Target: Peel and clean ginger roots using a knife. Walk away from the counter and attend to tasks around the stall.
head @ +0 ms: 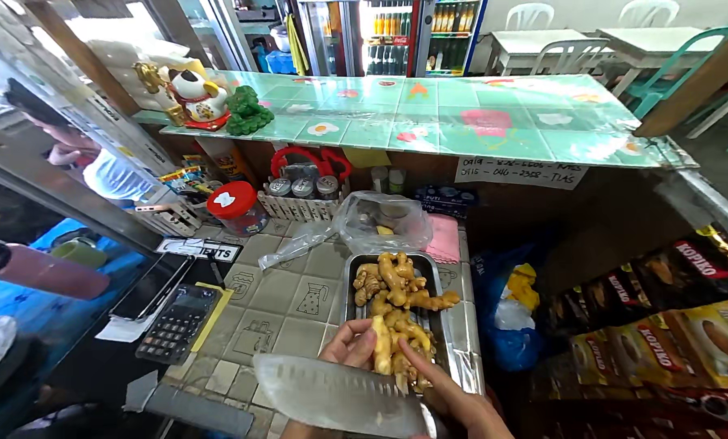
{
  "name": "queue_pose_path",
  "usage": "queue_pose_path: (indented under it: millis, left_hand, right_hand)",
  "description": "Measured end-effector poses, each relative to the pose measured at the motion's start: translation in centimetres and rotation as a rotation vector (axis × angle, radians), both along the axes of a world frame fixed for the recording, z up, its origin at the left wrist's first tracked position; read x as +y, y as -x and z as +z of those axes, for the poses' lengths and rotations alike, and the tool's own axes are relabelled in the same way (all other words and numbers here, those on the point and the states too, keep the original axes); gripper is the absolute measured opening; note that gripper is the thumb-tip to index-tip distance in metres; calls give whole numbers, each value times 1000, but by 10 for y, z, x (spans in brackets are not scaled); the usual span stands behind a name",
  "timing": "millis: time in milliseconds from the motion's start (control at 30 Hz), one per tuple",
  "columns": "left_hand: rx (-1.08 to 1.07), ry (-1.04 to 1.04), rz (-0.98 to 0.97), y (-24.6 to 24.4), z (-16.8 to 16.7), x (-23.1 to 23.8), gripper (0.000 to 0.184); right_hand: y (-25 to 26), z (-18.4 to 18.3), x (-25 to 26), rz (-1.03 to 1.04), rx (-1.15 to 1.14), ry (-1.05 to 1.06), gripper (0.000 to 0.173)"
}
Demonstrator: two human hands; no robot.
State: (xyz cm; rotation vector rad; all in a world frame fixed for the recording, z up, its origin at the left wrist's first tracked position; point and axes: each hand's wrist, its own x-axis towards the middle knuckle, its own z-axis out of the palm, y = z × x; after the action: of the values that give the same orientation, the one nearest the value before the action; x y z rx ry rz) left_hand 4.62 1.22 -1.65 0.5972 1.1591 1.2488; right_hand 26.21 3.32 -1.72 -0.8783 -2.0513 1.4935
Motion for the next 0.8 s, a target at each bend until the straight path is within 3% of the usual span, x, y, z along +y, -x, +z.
queue_pose_path:
  millis: [100,300,400,600,800]
  left_hand:
    - [-26,-36,-12,-6,5,-2,23]
    - [-71,-89,-7,-10,4,-4,21]
    - [-74,-66,5,-14,2,-5,21]
    - [-105,-90,42,-22,5,-4,22]
    - [-76,-117,50,-23,3,-6,19]
  right_hand:
    - [1,3,-1,-42,-39,-122,83]
    - [1,4,-2,-92,-37,-178,72]
    - [-2,5,2,-84,-20,-151,70]
    - [-4,6,4,-26,14,-83,84]
    - [-4,4,5,-39,13,-89,79]
